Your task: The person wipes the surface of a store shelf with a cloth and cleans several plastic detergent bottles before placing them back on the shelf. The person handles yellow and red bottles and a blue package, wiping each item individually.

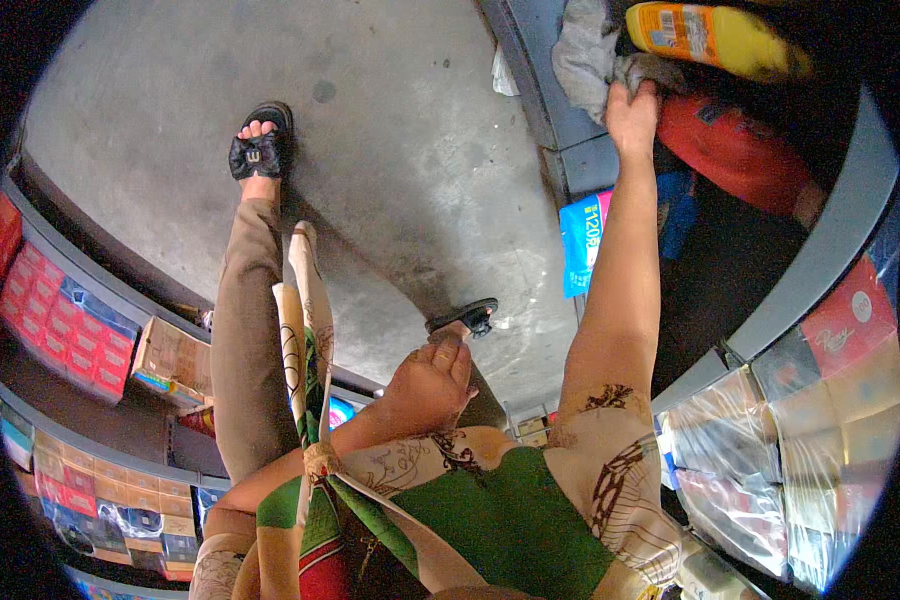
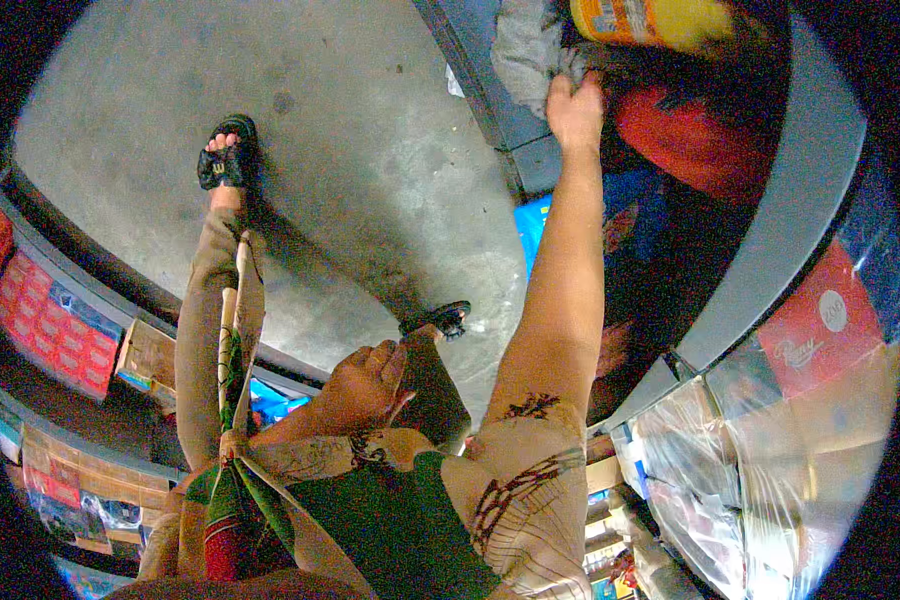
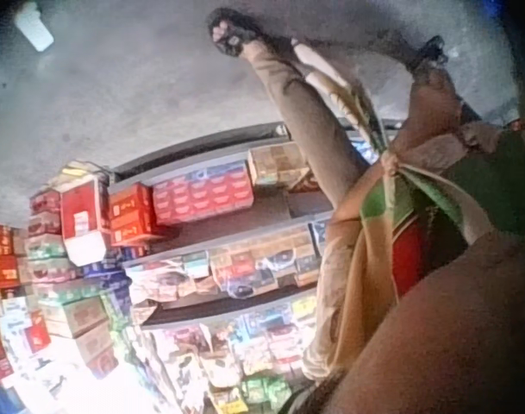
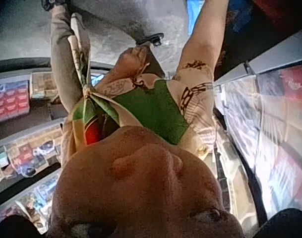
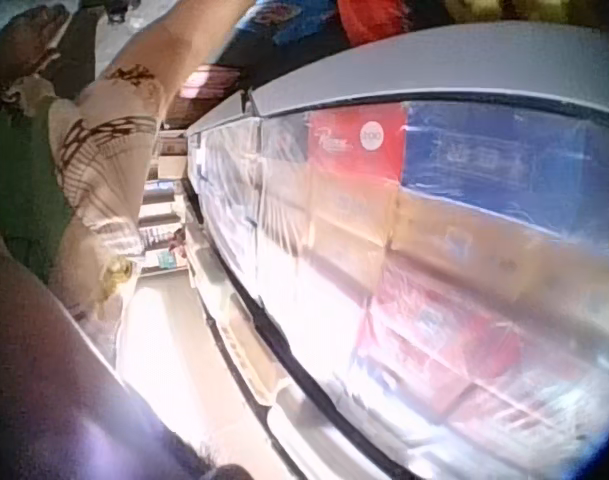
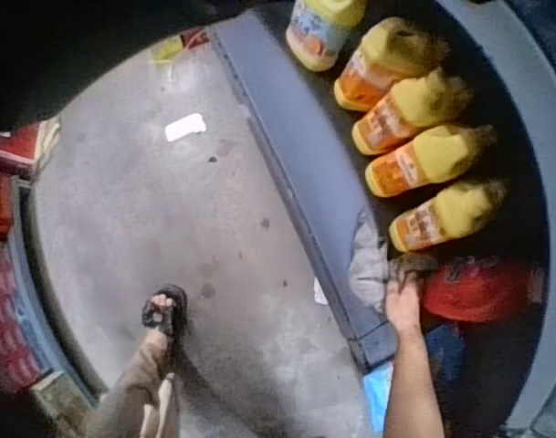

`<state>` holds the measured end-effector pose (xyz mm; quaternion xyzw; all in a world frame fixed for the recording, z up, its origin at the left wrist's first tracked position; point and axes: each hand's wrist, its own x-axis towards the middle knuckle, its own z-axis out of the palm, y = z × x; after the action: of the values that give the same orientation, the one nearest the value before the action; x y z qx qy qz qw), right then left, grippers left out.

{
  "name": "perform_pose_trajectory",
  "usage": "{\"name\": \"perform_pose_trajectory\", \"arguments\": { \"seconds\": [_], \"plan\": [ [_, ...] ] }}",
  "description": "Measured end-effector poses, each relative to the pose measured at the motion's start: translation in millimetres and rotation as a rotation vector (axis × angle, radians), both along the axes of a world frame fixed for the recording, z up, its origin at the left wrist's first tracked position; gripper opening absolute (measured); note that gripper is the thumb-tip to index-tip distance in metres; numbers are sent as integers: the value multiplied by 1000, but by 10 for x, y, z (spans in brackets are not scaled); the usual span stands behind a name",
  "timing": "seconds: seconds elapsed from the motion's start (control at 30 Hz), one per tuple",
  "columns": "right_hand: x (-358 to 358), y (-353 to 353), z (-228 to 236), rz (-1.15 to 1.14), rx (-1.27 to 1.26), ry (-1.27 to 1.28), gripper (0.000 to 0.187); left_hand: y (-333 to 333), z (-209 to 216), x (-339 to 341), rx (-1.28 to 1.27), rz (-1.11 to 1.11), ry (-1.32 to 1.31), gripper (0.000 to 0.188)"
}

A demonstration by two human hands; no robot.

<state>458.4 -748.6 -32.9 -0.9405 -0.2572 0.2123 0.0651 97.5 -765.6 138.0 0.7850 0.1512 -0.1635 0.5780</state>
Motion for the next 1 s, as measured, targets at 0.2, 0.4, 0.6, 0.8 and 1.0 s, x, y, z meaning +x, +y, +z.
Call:
{"name": "perform_pose_trajectory", "arguments": {
  "seconds": [0.2, 0.4, 0.6, 0.8, 1.0],
  "plan": [
    [251, -170, 504, -653, 847, 163, 45, 17, -21, 20, -8, 32, -29, 58],
    [595, -266, 1241, -718, 1046, 80, 43, 144, -26, 39, 21, -24, -53, 53],
    [862, -85, 1284, -575, 901, 26, 41, 101, -40, 82, 9, -36, -13, 47],
    [637, 72, 1307, -310, 611, -74, 41, 122, -44, 148, 71, 23, -44, 41],
    [-76, 44, 1519, 183, 161, -202, 41, 351, -16, 211, 113, 33, 3, 41]
  ]
}}
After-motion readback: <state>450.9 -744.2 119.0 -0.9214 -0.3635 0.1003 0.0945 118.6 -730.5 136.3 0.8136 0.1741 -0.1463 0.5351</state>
